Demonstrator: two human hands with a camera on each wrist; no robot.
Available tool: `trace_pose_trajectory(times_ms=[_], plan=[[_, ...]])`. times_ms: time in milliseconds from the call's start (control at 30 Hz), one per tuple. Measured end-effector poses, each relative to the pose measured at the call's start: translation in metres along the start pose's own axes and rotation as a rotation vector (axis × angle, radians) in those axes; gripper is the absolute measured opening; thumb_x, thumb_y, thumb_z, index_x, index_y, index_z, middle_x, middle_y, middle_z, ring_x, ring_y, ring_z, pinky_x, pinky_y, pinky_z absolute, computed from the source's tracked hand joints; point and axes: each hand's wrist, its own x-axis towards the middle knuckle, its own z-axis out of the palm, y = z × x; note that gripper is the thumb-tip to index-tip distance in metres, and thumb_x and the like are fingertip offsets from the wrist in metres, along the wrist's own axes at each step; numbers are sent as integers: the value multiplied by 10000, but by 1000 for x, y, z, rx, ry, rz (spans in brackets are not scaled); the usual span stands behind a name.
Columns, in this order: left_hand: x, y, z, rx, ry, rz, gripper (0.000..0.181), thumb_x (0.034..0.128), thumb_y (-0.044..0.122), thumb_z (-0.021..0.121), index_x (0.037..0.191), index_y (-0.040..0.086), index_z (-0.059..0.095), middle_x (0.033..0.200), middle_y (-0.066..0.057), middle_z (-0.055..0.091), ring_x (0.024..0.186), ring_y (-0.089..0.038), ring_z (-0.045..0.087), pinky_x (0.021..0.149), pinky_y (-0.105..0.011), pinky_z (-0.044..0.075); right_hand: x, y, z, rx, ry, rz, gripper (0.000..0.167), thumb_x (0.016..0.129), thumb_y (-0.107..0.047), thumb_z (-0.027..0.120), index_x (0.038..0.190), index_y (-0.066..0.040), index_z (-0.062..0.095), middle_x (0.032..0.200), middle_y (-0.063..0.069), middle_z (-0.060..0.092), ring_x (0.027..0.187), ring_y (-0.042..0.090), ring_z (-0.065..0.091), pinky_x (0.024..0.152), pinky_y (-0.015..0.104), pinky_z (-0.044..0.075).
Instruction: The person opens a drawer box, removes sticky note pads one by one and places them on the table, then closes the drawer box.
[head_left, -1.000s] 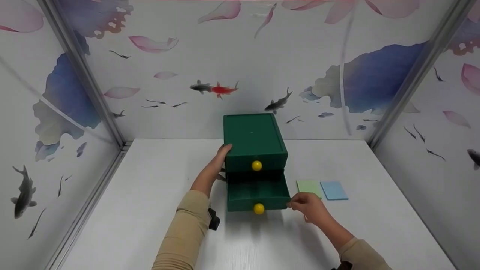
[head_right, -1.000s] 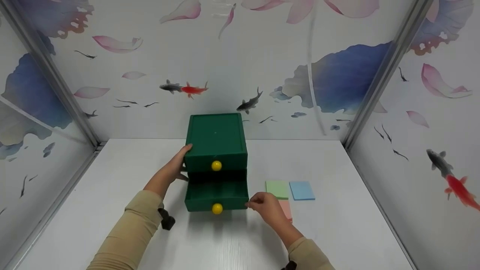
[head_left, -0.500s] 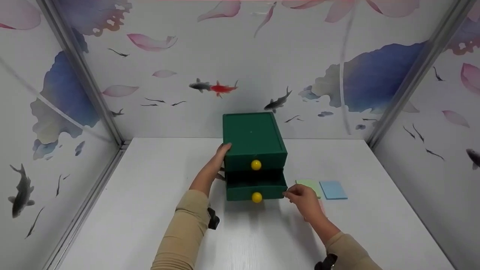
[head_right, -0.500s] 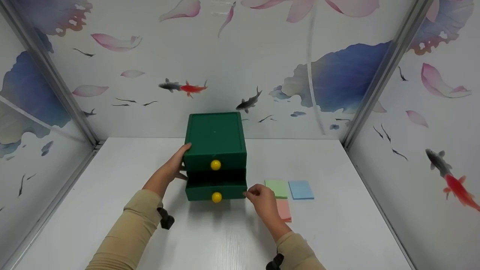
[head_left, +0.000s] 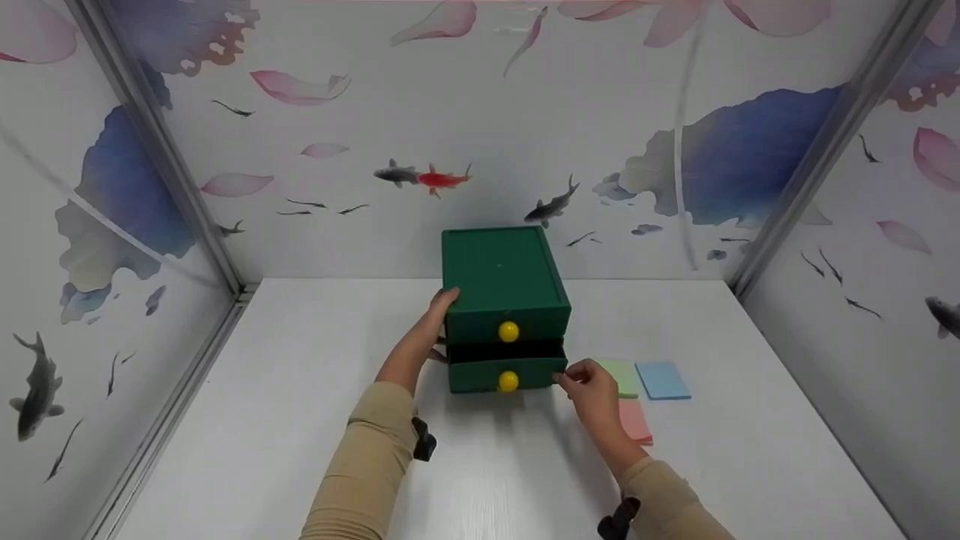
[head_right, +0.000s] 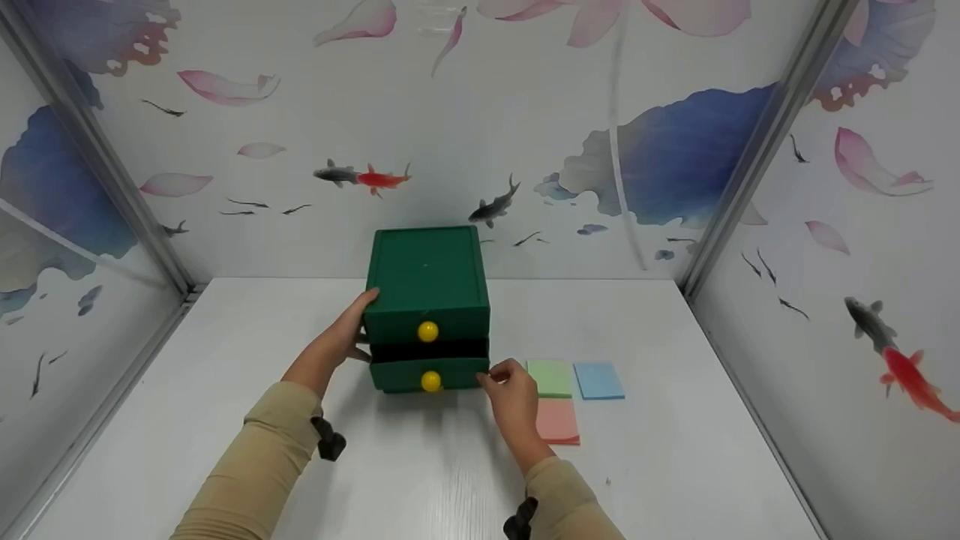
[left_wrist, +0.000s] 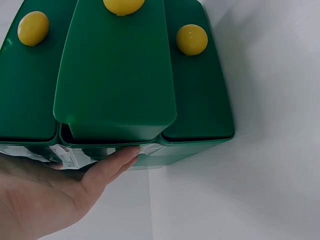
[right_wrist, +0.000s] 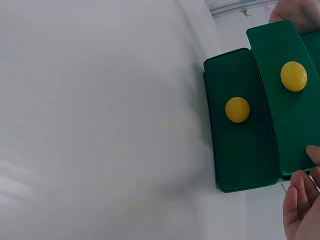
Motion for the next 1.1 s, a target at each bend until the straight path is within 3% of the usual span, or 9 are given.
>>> trace_pose_trajectory(times_ms=[1100], plan=[[-1, 0, 1, 13, 8, 6, 875, 890, 687, 369, 1578, 312, -23, 1585, -198, 85, 1311, -511, 290, 979, -676, 329, 13, -5, 39, -7, 198, 29, 164, 935, -148, 677, 1044, -68, 584, 1054, 97, 607, 884, 251, 535, 791, 352, 498]])
